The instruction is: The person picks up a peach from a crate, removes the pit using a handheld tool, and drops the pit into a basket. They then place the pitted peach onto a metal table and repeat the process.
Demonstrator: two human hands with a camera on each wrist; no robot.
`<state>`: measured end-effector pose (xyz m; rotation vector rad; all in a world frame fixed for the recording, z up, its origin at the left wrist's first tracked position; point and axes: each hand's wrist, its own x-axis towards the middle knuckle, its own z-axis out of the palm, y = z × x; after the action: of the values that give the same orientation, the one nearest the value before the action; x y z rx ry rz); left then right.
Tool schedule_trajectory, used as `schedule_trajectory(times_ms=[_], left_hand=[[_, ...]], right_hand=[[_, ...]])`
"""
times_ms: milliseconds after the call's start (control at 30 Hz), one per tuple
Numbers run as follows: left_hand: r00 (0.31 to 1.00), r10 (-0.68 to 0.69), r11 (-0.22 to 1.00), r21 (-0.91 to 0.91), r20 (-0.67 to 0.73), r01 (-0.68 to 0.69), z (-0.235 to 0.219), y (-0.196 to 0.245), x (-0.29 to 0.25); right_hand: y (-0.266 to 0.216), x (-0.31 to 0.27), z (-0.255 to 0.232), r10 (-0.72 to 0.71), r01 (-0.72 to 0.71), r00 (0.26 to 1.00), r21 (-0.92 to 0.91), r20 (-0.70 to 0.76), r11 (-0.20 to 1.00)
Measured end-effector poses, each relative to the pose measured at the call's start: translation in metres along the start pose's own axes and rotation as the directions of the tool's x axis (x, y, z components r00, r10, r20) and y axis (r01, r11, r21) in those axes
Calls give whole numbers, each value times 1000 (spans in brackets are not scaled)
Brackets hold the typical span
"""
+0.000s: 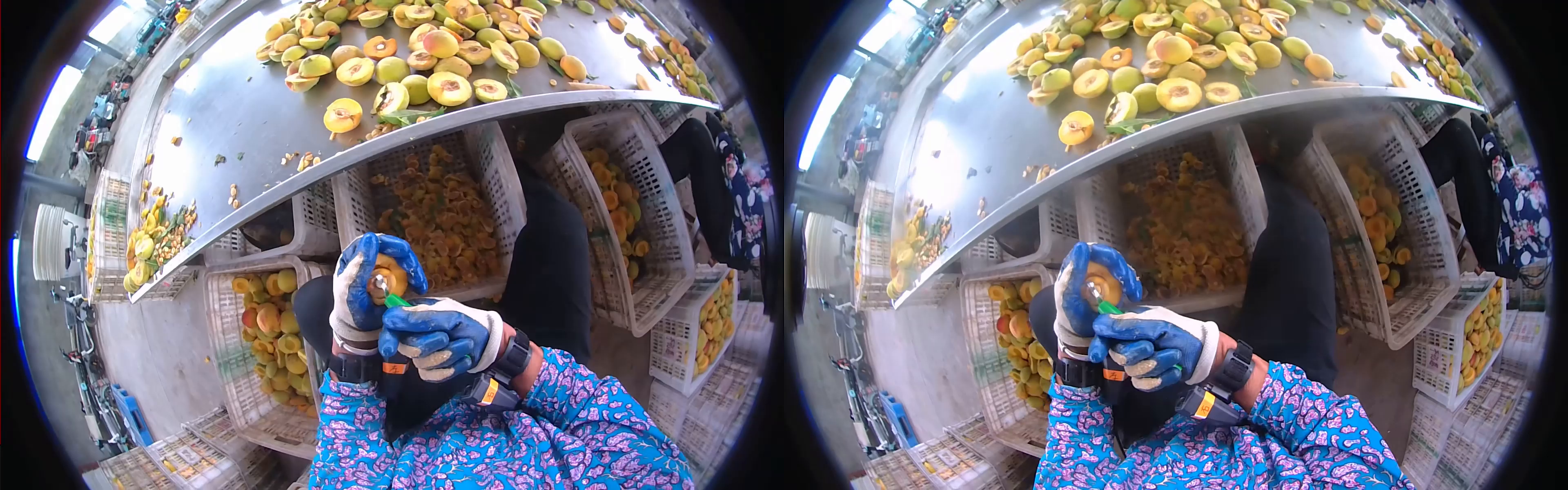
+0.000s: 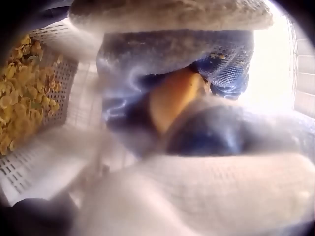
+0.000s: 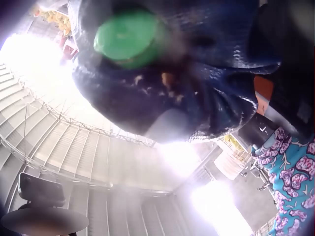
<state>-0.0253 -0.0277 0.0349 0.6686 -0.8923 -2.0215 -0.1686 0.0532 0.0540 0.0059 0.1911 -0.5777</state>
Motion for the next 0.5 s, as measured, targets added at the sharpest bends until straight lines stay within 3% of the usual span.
schedule_trajectory(times_ms=[33,167,300,367,467,500], left_hand=[[1000,-17,1000,-20,-3,17,2,2,-1],[993,-58,998,24,-99,60,11,10,-2],[978,-122,987,-124,-169,102,15,7,-1],[980,-72,997,-3,-187,73,17,5,0],[988,-48,996,70,-149,59,14,4,1],[991,-49,995,77,-125,58,13,2,2]], right_hand=[[-1,1,0,-7,7,1000,-39,0,999],[-11,-2,15,-112,16,959,-344,-260,939],[-10,-4,7,-118,79,976,-209,-183,975],[-8,-6,7,-151,96,965,-247,-216,964],[-8,-7,-3,-72,58,991,-122,-109,991],[-5,-5,-6,-63,63,998,51,-20,997]])
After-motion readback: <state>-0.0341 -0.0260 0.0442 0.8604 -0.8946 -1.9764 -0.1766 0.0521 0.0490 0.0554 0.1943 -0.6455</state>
